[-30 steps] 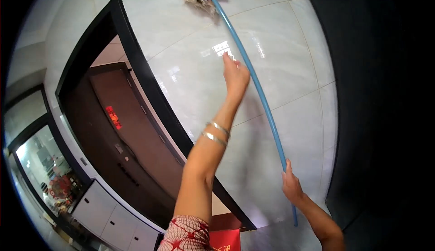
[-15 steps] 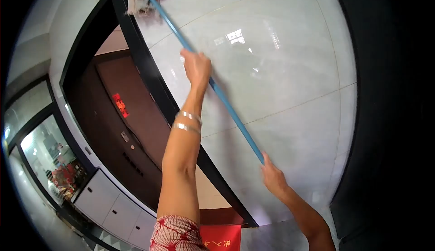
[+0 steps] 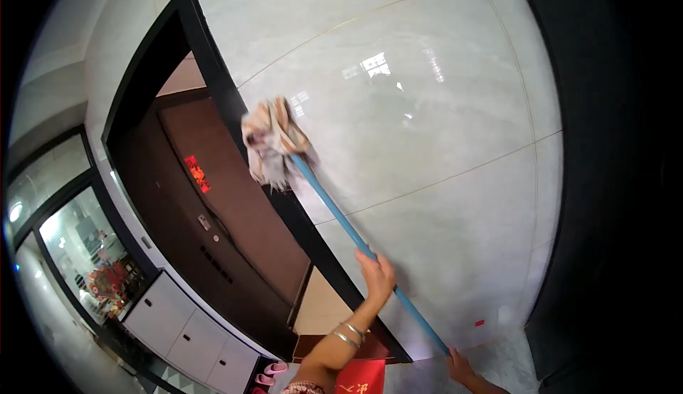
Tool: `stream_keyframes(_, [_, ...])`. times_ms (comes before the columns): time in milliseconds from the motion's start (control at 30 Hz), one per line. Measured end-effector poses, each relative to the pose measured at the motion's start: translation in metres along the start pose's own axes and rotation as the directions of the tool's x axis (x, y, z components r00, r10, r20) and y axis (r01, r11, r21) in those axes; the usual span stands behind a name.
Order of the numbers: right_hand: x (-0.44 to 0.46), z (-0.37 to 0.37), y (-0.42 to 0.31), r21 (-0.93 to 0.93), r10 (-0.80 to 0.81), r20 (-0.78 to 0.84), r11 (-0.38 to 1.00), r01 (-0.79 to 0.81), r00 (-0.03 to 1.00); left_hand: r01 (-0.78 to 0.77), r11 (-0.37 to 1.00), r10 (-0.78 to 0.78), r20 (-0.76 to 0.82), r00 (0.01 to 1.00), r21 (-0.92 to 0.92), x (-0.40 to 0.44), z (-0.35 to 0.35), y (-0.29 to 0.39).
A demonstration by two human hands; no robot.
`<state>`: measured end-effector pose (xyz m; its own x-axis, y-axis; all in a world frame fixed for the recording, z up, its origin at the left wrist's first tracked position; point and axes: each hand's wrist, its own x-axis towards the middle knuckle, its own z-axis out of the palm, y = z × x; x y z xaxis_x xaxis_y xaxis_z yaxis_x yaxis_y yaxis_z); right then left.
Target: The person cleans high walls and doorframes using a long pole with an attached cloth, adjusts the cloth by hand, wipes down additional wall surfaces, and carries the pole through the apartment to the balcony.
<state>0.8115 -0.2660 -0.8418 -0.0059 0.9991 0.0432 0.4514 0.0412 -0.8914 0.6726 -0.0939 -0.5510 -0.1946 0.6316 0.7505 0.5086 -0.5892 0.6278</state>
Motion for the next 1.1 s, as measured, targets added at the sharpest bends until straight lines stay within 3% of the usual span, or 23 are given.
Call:
stream_keyframes(67, [0.029,-0.02,-0.066,0.054,0.014,-0.037,0.998,-0.012,0.999,-0.154,0.984,0.162,-0.097,0.982,0.087,0.059,0.002,-0.007])
stream_keyframes(133, [0.078,-0.013,-0.097,-0.003,-0.197,-0.181,0.98,0.2,0.963,-0.344,0.913,0.383,-0.17,0.908,0.218,0.136,-0.006,0.007])
stream_keyframes(167, [0.095,-0.019,-0.126,0.024,-0.232,-0.208,0.97,0.242,0.95,-0.221,0.965,0.238,-0.11,0.965,0.144,0.164,-0.02,0.045])
stream_keyframes(267, [0.127,-0.052,-0.231,0.073,-0.266,-0.206,0.955,0.286,0.942,-0.385,0.893,0.427,-0.164,0.889,0.234,0.277,-0.044,0.092])
stream_keyframes(300, [0.132,-0.061,-0.26,0.126,-0.344,-0.243,0.916,0.382,0.907,-0.402,0.868,0.453,-0.133,0.881,0.292,0.314,-0.058,0.112])
stream_keyframes(333, [0.135,-0.069,-0.286,0.177,-0.416,-0.285,0.863,0.474,0.864,-0.274,0.916,0.315,-0.102,0.943,0.294,0.329,-0.072,0.151])
stream_keyframes(433, [0.129,-0.097,-0.347,0.148,-0.489,-0.383,0.805,0.574,0.784,-0.375,0.881,0.422,-0.122,0.898,0.287,0.381,-0.087,0.189])
stream_keyframes(533, [0.147,-0.09,-0.303,0.055,-0.442,-0.442,0.855,0.516,0.78,-0.366,0.896,0.405,-0.122,0.906,0.253,0.361,-0.059,0.173])
stream_keyframes(600, [0.155,-0.074,-0.245,0.016,-0.374,-0.464,0.903,0.43,0.803,-0.405,0.906,0.419,-0.125,0.899,0.124,0.306,-0.026,0.139])
stream_keyframes(667, [0.145,-0.058,-0.178,-0.02,-0.312,-0.444,0.941,0.339,0.84,-0.526,0.846,0.533,-0.142,0.834,0.085,0.249,0.007,0.098])
stream_keyframes(700, [0.136,-0.05,-0.146,-0.015,-0.298,-0.447,0.945,0.326,0.843,-0.327,0.945,0.326,-0.022,0.945,-0.022,0.209,0.014,0.095])
stream_keyframes(733, [0.119,-0.045,-0.117,0.041,-0.217,-0.393,0.967,0.253,0.894,-0.317,0.947,0.316,-0.012,0.949,-0.045,0.175,0.026,0.08])
stream_keyframes(767, [0.1,-0.039,-0.087,0.092,-0.134,-0.331,0.981,0.174,0.934,-0.191,0.98,0.195,0.073,0.978,-0.057,0.136,0.03,0.079])
stream_keyframes(833, [0.069,-0.015,-0.027,0.192,0.184,-0.211,0.971,-0.143,0.96,-0.316,0.949,0.316,0.027,0.948,0.008,0.072,0.054,0.037])
stream_keyframes(933, [0.029,-0.006,0.018,0.133,0.175,-0.189,0.98,-0.151,0.966,-0.204,0.969,0.216,0.075,0.974,-0.137,0.016,0.068,0.027])
stream_keyframes(1000, [0.022,-0.012,0.003,0.186,0.055,-0.293,0.982,0.0,0.954,-0.048,0.975,0.085,0.166,0.982,-0.216,0.018,0.062,0.044])
stream_keyframes(1033, [0.032,-0.019,-0.008,0.166,0.037,-0.283,0.986,0.011,0.958,-0.146,0.974,0.164,0.089,0.983,-0.175,0.037,0.07,0.042])
stream_keyframes(1067, [0.051,-0.033,-0.029,0.148,0.016,-0.274,0.989,0.026,0.962,-0.339,0.938,0.34,0.005,0.94,-0.078,0.068,0.076,0.044])
stream_keyframes(1100, [0.077,-0.042,-0.048,-0.018,-0.172,-0.363,0.984,0.177,0.916,-0.508,0.861,0.509,-0.059,0.859,0.036,0.104,0.08,0.053])
